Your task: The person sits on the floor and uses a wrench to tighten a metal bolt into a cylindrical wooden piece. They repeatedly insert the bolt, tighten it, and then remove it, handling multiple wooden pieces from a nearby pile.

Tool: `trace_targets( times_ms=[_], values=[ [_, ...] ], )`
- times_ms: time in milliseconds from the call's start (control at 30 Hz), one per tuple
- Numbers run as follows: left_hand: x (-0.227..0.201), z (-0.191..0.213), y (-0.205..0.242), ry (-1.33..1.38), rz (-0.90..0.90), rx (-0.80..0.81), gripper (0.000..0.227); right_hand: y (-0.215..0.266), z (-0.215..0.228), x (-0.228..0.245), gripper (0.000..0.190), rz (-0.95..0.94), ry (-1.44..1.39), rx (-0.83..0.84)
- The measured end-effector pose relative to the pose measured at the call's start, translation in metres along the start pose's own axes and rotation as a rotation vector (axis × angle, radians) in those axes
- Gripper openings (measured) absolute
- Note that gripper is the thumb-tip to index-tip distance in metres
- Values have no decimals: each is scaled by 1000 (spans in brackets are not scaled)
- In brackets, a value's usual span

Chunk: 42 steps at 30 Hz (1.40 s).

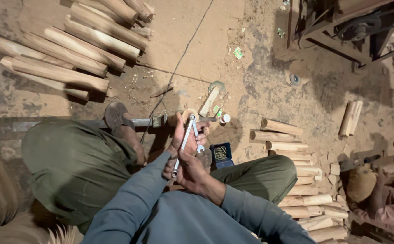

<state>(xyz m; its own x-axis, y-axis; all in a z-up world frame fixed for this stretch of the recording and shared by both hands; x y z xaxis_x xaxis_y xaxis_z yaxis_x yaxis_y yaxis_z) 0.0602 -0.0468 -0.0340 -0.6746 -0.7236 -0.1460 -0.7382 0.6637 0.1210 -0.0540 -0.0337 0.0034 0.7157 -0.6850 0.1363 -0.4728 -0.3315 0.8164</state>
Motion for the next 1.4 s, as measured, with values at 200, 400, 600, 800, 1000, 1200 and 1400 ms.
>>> trace_targets(
  times_ms=[200,400,600,800,1000,1200,1400],
  values=[
    [8,7,5,-261,-2,115,72,10,25,11,26,35,129,7],
    [5,18,21,-462,182,-220,28,6,27,8,34,1,48,123],
    [-1,-2,26,-489,182,-207,43,6,29,9,34,-55,-47,172],
    [5,7,23,-387,253,-312,41,3,30,7,35,-136,-71,214],
    [7,8,31,-300,184,-117,17,3,28,5,40,-105,-77,188],
    [16,28,29,-267,190,-112,20,1,28,10,40,-36,-48,166],
    [11,19,22,-249,145,-83,20,8,19,3,43,-163,-101,183]
  ],
)
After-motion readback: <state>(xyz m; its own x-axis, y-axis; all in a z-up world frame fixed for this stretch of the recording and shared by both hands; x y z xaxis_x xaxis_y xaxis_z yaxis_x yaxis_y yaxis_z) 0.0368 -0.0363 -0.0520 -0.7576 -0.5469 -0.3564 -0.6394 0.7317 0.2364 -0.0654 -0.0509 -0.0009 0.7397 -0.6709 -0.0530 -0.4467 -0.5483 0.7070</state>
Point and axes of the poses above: each hand's wrist, its own y-axis away from the middle knuckle, its own z-axis out of the back of the hand, x = y × z, the point moved 7 cm from there along -y, towards the middle knuckle, and after that the axes turned 11 degrees about -y, right-handed, at the moved point
